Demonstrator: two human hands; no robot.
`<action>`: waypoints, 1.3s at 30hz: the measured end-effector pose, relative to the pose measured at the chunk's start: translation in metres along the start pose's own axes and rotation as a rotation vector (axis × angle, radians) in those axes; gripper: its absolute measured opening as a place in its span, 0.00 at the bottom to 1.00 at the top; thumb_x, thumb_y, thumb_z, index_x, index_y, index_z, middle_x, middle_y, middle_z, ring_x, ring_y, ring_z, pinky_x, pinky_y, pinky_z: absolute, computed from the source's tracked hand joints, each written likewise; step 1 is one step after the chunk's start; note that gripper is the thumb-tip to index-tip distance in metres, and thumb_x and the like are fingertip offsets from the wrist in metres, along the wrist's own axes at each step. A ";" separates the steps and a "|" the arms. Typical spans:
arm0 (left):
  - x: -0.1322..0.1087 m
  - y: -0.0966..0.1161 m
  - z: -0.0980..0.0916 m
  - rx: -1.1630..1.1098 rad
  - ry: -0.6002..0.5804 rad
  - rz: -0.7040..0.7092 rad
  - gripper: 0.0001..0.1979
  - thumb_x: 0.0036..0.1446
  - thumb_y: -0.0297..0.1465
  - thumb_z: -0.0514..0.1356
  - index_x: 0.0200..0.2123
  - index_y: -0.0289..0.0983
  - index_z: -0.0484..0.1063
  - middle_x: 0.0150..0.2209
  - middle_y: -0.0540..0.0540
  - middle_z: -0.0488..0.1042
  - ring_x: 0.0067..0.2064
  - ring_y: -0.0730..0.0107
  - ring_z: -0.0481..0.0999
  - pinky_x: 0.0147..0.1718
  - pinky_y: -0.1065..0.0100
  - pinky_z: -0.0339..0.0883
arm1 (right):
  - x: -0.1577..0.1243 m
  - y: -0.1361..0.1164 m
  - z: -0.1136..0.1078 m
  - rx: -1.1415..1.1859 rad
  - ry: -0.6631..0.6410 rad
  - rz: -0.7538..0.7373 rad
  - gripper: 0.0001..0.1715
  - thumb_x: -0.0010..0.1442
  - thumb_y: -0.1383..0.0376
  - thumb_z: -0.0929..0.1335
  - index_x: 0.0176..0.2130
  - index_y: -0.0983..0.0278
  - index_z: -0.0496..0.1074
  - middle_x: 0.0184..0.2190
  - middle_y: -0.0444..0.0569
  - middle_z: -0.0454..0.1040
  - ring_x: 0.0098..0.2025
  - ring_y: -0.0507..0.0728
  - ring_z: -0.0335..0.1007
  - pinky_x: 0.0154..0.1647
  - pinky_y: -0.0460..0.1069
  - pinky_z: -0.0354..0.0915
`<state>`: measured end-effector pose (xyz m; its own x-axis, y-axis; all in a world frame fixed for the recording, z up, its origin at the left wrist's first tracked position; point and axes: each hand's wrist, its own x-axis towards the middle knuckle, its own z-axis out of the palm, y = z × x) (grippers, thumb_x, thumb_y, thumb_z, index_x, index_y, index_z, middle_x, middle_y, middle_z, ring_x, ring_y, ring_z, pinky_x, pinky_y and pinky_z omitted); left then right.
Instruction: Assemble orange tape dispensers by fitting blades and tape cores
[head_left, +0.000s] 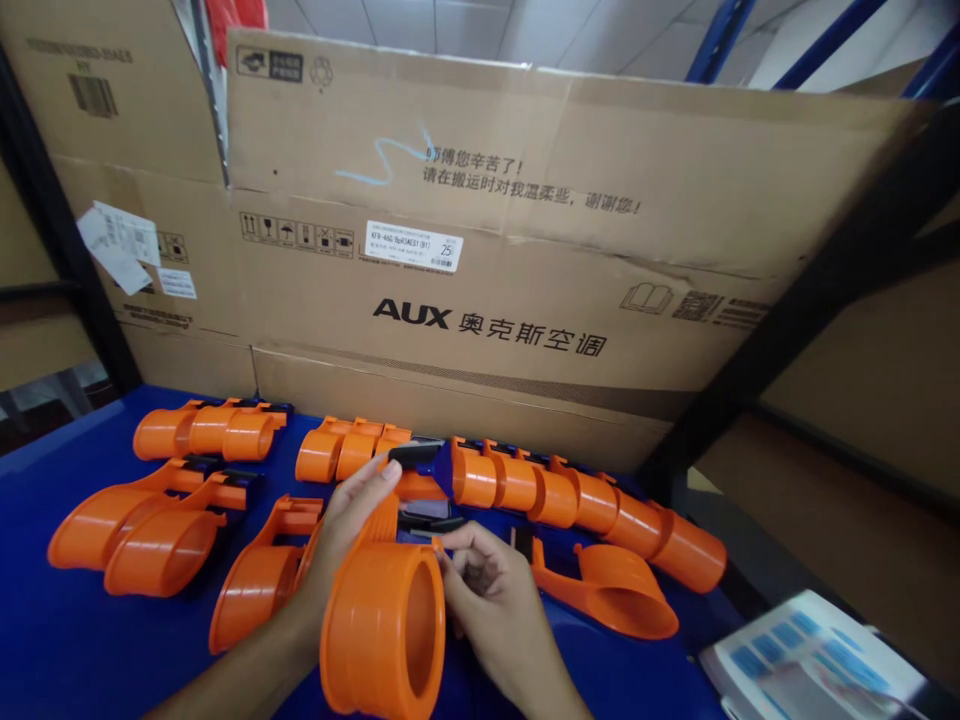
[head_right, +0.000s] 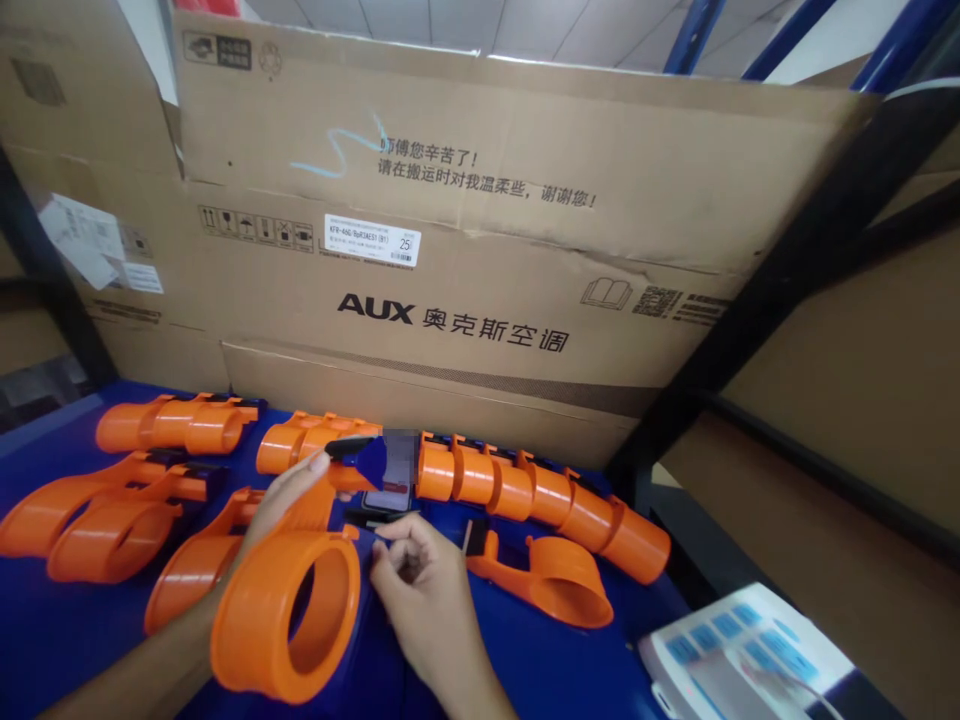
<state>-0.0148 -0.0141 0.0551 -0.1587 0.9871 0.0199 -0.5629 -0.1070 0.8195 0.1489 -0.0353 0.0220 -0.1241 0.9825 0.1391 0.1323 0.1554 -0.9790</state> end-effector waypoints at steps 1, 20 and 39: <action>0.000 0.003 0.000 0.001 0.014 -0.003 0.15 0.51 0.39 0.72 0.42 0.44 0.81 0.44 0.46 0.83 0.49 0.55 0.81 0.45 0.63 0.74 | -0.001 0.001 0.001 -0.055 0.005 -0.025 0.13 0.62 0.56 0.71 0.35 0.63 0.71 0.19 0.38 0.65 0.21 0.49 0.58 0.22 0.43 0.56; -0.007 0.024 0.019 0.069 -0.155 0.019 0.16 0.55 0.38 0.69 0.46 0.37 0.81 0.43 0.44 0.83 0.48 0.57 0.80 0.45 0.67 0.72 | 0.003 -0.024 0.005 -0.479 -0.203 -0.406 0.07 0.61 0.70 0.69 0.36 0.60 0.78 0.37 0.50 0.80 0.42 0.60 0.74 0.40 0.51 0.70; -0.008 -0.021 0.006 0.262 -0.423 -0.103 0.19 0.58 0.42 0.67 0.49 0.41 0.70 0.32 0.52 0.73 0.20 0.79 0.68 0.21 0.74 0.64 | -0.007 -0.018 -0.024 -0.607 0.288 -0.604 0.25 0.65 0.66 0.70 0.61 0.59 0.71 0.35 0.50 0.78 0.33 0.58 0.73 0.35 0.53 0.73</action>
<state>0.0030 -0.0191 0.0409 0.2600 0.9584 0.1174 -0.3271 -0.0270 0.9446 0.1712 -0.0421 0.0428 -0.1003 0.6907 0.7162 0.6312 0.6006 -0.4908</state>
